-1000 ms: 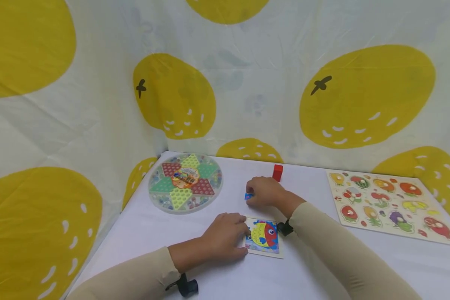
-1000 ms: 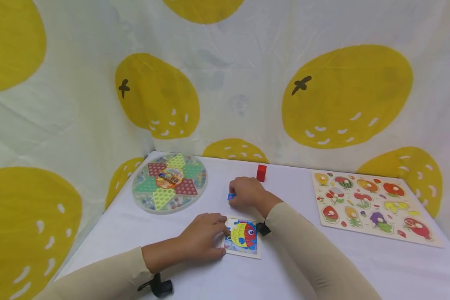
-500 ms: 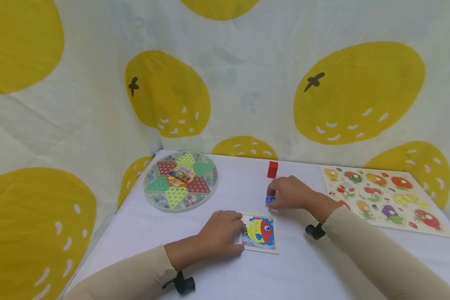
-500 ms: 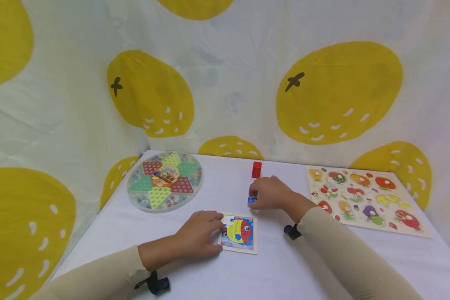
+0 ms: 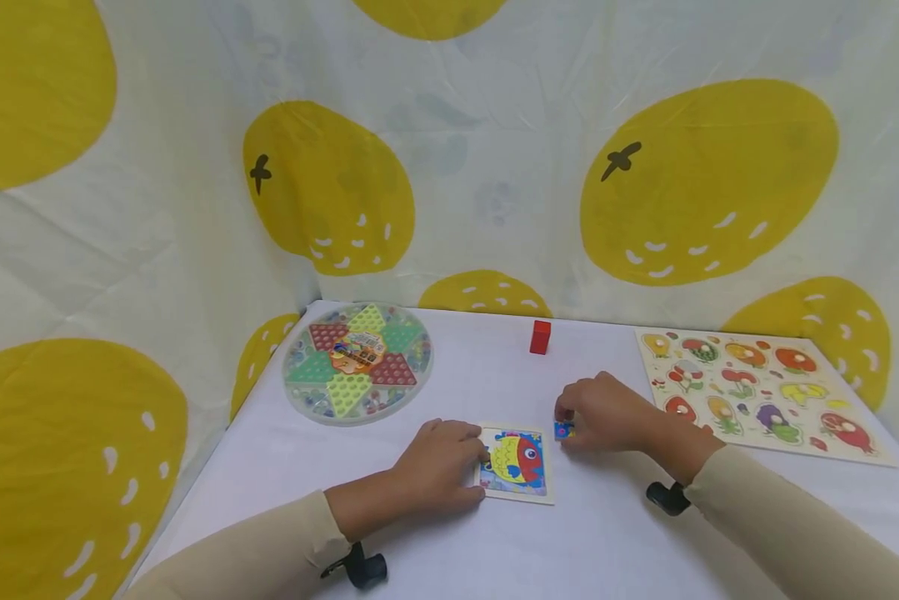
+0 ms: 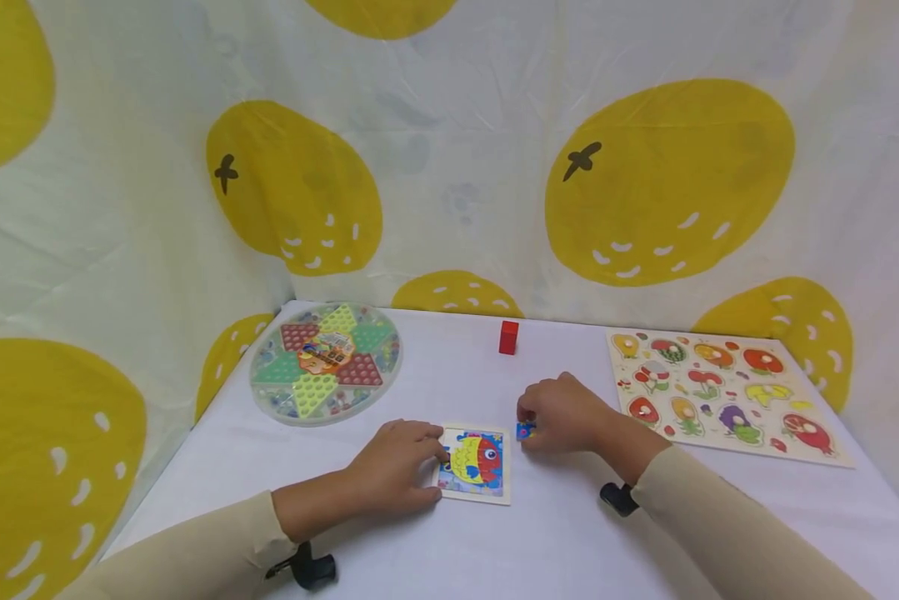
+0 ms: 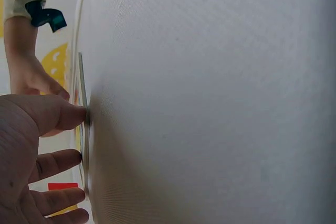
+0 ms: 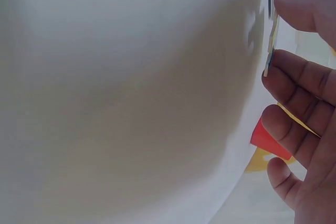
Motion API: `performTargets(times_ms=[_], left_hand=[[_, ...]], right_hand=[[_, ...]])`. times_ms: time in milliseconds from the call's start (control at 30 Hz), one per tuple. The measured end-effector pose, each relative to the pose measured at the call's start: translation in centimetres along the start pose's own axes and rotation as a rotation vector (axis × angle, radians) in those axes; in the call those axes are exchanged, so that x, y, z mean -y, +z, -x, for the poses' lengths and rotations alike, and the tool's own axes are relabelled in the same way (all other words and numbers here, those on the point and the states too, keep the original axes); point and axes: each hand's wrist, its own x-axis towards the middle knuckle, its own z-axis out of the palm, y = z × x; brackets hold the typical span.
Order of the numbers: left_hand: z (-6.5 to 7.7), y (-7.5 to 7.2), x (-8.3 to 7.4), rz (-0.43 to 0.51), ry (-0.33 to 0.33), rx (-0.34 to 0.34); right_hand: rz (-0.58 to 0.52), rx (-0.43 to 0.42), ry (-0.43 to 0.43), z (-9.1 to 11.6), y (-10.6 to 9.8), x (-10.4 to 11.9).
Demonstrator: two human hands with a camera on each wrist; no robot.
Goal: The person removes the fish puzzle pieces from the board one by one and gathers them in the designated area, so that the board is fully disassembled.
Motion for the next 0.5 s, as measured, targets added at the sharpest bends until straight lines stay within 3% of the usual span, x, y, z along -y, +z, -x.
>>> performTargets(times_ms=[500], left_hand=[[0.09,-0.10,0.06,0.042,-0.008,-0.022]], right_hand=[[-0.005,-0.003,-0.029,0.69,0.66,0.06]])
